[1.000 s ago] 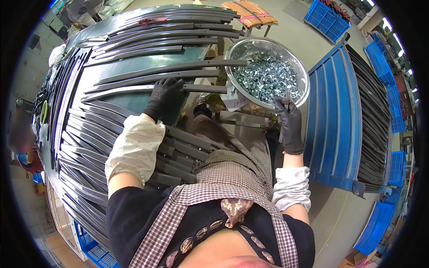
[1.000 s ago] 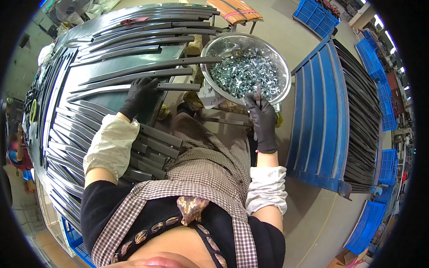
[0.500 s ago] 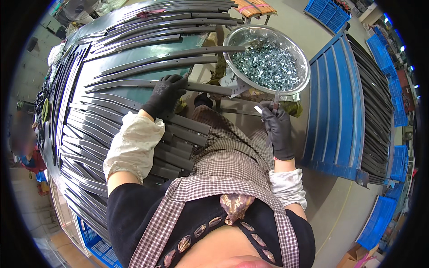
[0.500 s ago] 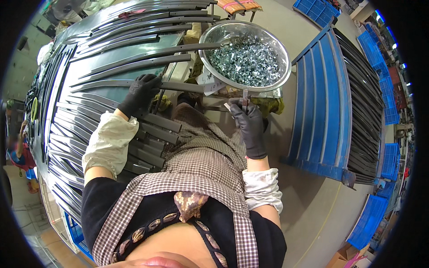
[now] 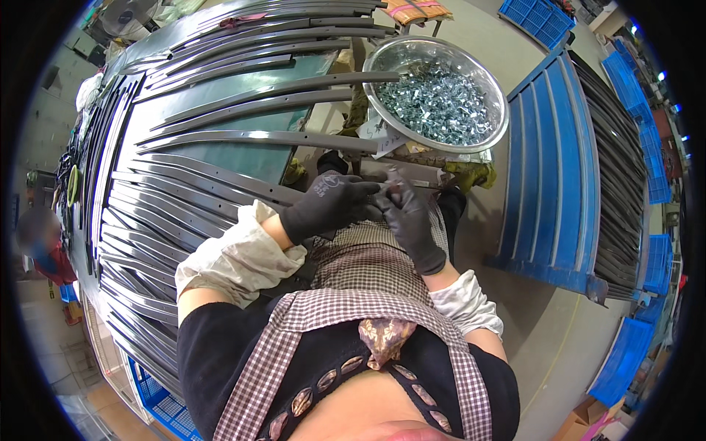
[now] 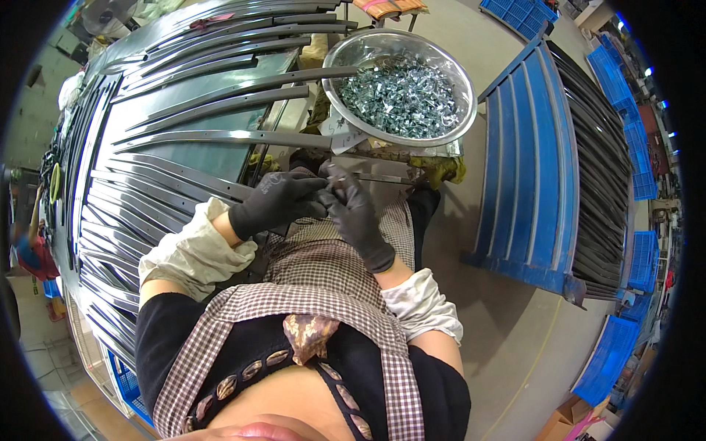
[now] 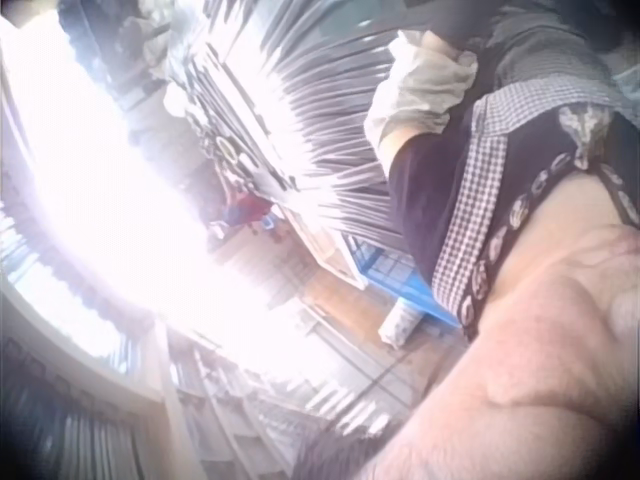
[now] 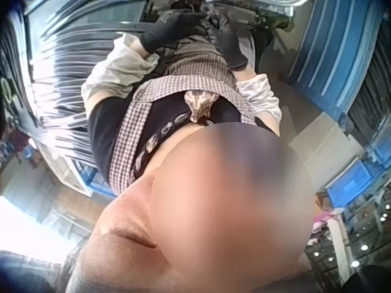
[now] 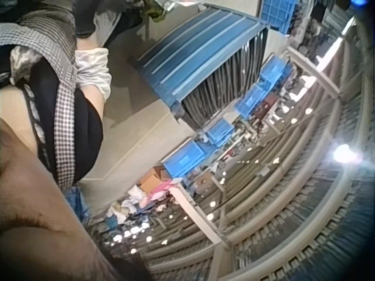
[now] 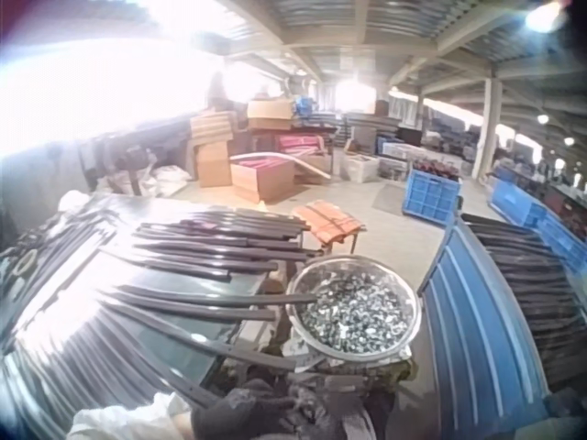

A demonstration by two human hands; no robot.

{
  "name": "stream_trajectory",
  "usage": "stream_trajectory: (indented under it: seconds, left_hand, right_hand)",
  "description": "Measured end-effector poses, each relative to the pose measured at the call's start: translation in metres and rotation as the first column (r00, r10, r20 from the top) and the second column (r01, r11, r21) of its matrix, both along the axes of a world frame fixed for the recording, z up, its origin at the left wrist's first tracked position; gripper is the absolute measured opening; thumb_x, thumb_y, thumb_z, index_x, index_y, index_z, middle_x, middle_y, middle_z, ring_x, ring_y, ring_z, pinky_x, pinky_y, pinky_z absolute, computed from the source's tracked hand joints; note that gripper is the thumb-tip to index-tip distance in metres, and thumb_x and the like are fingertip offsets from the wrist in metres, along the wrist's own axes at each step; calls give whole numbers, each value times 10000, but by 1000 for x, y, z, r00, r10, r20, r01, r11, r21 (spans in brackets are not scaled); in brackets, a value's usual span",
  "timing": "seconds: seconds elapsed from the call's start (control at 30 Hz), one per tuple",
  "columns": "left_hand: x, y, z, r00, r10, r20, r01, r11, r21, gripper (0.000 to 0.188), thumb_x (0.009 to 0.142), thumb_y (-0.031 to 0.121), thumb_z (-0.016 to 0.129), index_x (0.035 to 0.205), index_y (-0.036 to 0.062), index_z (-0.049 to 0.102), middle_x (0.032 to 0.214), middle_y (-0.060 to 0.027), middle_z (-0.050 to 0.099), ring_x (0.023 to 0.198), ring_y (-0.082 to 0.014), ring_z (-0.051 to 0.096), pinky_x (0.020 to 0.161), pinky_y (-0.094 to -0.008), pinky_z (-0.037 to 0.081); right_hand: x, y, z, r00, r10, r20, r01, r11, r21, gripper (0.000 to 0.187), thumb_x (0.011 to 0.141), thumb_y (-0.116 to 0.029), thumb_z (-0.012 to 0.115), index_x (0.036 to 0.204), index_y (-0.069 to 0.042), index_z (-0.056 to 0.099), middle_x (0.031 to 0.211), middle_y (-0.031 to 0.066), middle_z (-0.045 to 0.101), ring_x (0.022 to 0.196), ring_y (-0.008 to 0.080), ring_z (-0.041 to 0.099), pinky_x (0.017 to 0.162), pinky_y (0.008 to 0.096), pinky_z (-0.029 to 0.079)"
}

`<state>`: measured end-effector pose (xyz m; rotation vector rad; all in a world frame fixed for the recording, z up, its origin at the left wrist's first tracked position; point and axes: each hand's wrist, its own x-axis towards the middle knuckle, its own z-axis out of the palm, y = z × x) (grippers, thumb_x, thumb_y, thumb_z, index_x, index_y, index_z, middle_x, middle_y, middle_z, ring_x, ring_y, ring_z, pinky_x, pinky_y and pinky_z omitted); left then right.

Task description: The person repeatedly picks up long metal frame pieces and small metallic fasteners from a bowl, then inserts the fasteners into pre-drilled holes along the frame. The person works one frame at a time, placing each completed piece aside on a nearby rack.

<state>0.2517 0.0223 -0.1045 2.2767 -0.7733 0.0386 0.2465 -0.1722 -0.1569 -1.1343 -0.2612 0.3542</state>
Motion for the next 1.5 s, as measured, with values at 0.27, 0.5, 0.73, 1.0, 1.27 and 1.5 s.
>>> stream_trajectory:
  seconds: [0.27, 0.5, 0.73, 1.0, 1.27, 1.5]
  left_hand:
    - [-1, 4, 7, 811, -51, -583, -14, 994, -106, 251, 875, 152, 716, 1055, -16, 665, 956, -106, 665, 818, -151, 622, 746, -329, 524]
    - [-3, 4, -19, 913, -190, -361, 59, 937, -344, 189, 911, 81, 660, 1057, -32, 625, 807, -45, 615, 701, -80, 568, 636, -285, 494]
    - [-6, 1, -8, 688, -172, -705, -196, 891, -409, 205, 917, 48, 639, 1109, -23, 630, 850, -8, 621, 747, -68, 572, 654, -244, 490]
    - [-5, 5, -7, 696, -22, -717, -184, 961, -208, 255, 959, 100, 621, 1172, -31, 667, 841, -21, 668, 740, -57, 554, 668, -250, 486]
    - [-3, 7, -7, 802, 13, -597, -134, 978, -160, 231, 920, 138, 647, 1085, -20, 683, 769, -103, 657, 677, -133, 580, 661, -313, 489]
    - [9, 13, 16, 861, 4, -509, -59, 994, -93, 235, 897, 107, 659, 1089, -28, 675, 828, -89, 671, 704, -126, 609, 655, -290, 507]
  right_hand:
    - [-1, -4, 16, 995, 74, 72, -53, 966, -255, 426, 998, -62, 542, 1410, 9, 460, 1071, 45, 631, 906, 63, 565, 794, 234, 490]
    - [-2, -7, 31, 976, 122, 179, -57, 943, -329, 462, 952, -67, 589, 1387, 28, 465, 1049, 55, 606, 891, 79, 527, 810, 247, 470]
    - [-4, -7, 35, 947, 114, 299, -12, 947, -321, 547, 898, -63, 659, 1397, 16, 452, 1142, 116, 629, 952, 144, 576, 890, 317, 484]
    - [12, -24, 41, 794, 338, 505, 75, 770, -633, 613, 799, -211, 791, 1326, -28, 537, 1135, 197, 630, 1008, 306, 644, 880, 377, 516]
    - [17, -31, 45, 829, 403, 388, 31, 659, -752, 595, 797, -299, 796, 1295, -58, 577, 1198, 172, 632, 1087, 325, 623, 924, 391, 493]
    - [24, -35, 19, 763, 371, 530, 190, 655, -732, 478, 853, -262, 748, 1258, -61, 594, 1120, 168, 645, 955, 314, 654, 819, 378, 523]
